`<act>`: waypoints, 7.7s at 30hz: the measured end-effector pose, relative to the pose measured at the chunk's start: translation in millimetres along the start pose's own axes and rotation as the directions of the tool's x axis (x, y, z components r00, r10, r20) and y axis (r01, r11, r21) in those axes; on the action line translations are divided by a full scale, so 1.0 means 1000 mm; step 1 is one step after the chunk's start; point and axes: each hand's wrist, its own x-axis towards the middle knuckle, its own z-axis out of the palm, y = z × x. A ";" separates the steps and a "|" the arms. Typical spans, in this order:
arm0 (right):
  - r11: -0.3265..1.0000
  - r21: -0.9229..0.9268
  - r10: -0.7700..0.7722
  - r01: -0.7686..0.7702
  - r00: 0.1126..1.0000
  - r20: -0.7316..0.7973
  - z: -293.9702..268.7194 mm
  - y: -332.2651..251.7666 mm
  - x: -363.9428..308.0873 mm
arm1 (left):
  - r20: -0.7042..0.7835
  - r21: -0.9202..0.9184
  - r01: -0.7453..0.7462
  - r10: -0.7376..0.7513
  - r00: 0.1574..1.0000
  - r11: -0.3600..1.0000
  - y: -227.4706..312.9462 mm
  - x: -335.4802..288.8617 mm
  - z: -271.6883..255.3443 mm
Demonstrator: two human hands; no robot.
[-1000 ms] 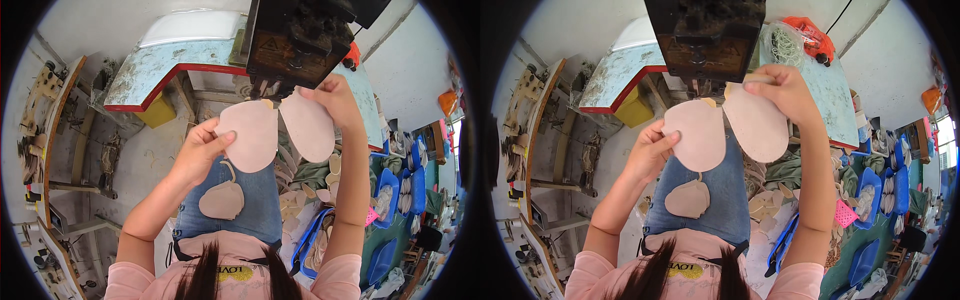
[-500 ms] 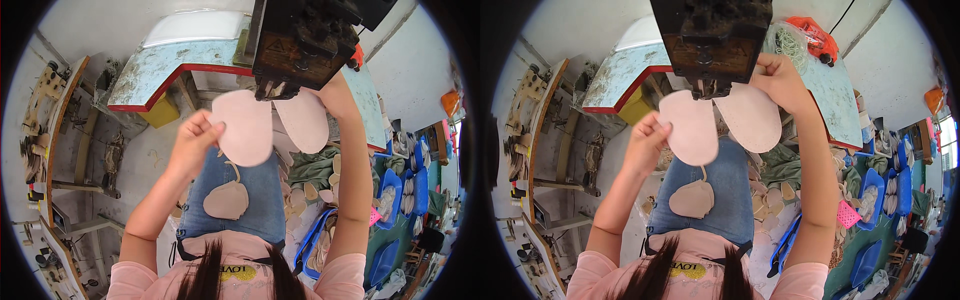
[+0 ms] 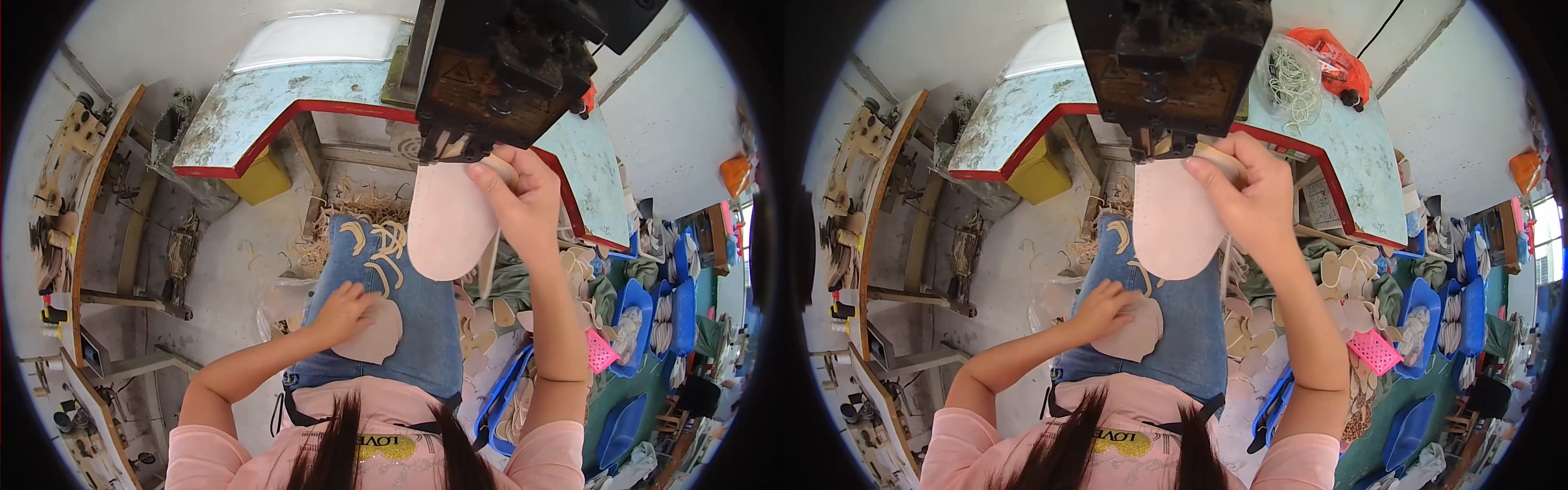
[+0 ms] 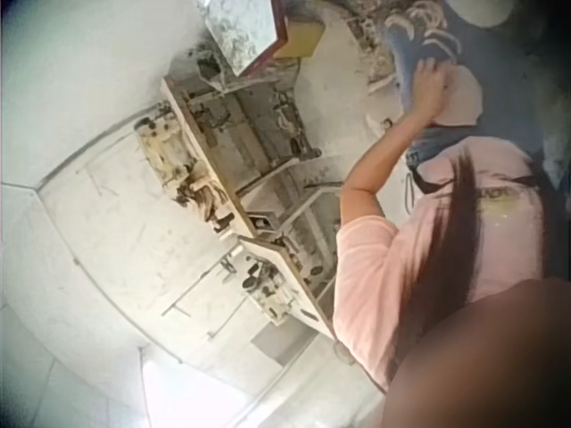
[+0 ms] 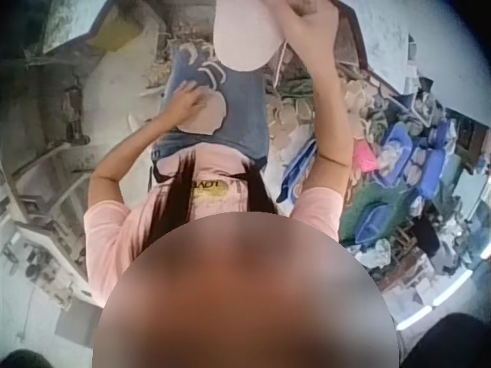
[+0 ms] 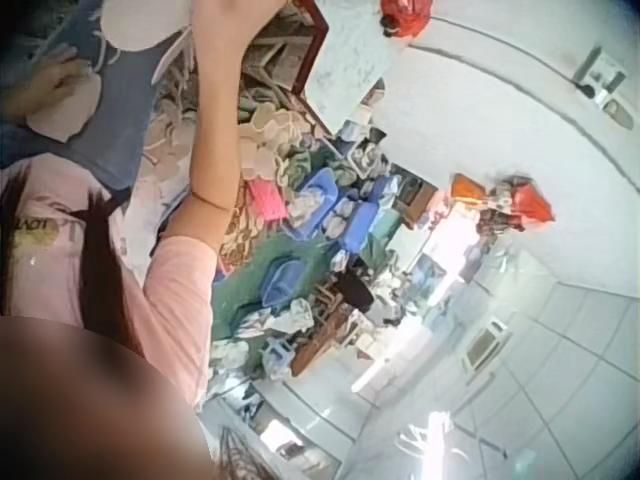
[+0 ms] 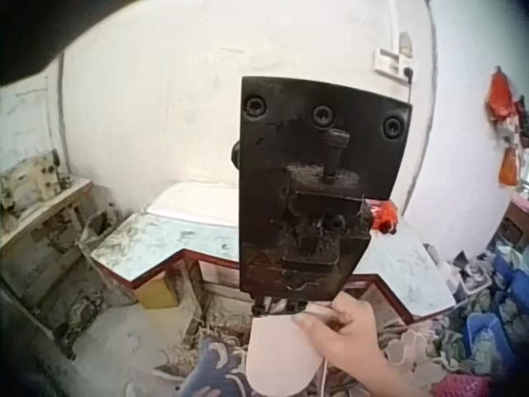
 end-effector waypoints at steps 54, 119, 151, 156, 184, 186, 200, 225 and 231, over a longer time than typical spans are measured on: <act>0.997 0.070 0.029 -0.043 0.981 0.190 -0.033 -0.014 0.058 | -0.050 -0.998 -0.040 -0.247 0.968 0.046 0.089 0.067 -0.104; 0.993 0.104 0.032 -0.055 0.976 0.214 -0.044 -0.007 0.060 | -0.067 -0.991 -0.041 -0.202 0.977 0.131 0.085 0.066 -0.113; 1.000 -0.003 -0.020 0.020 0.997 -0.076 0.024 0.021 -0.027 | -0.089 -0.934 0.028 -0.308 0.947 0.356 0.037 0.078 -0.119; 0.997 0.078 -0.020 0.023 0.999 -0.038 0.038 0.030 -0.034 | -0.038 -0.748 0.083 -0.168 0.985 0.659 0.075 0.099 -0.167; 0.995 -0.011 0.097 -0.097 0.976 0.196 -0.045 -0.010 0.051 | -0.031 -0.989 0.009 -0.261 0.965 0.148 0.089 0.063 -0.122; 0.996 0.069 0.047 -0.060 0.984 0.174 -0.037 -0.013 0.056 | -0.019 -0.997 0.001 -0.256 0.966 0.077 0.094 0.065 -0.114; 0.981 -0.169 -0.070 0.098 0.984 0.162 -0.023 -0.001 0.047 | -0.559 -0.772 -0.283 -0.398 0.727 0.569 0.056 0.078 -0.148; 0.991 0.094 0.088 -0.092 0.995 0.050 0.030 0.027 -0.026 | -0.024 -0.797 0.085 -0.172 0.985 0.598 0.083 0.098 -0.169; 0.848 0.129 0.300 -0.514 0.666 0.683 -0.014 0.059 -0.042 | 0.033 -0.901 0.115 -0.198 0.980 0.419 0.079 0.088 -0.169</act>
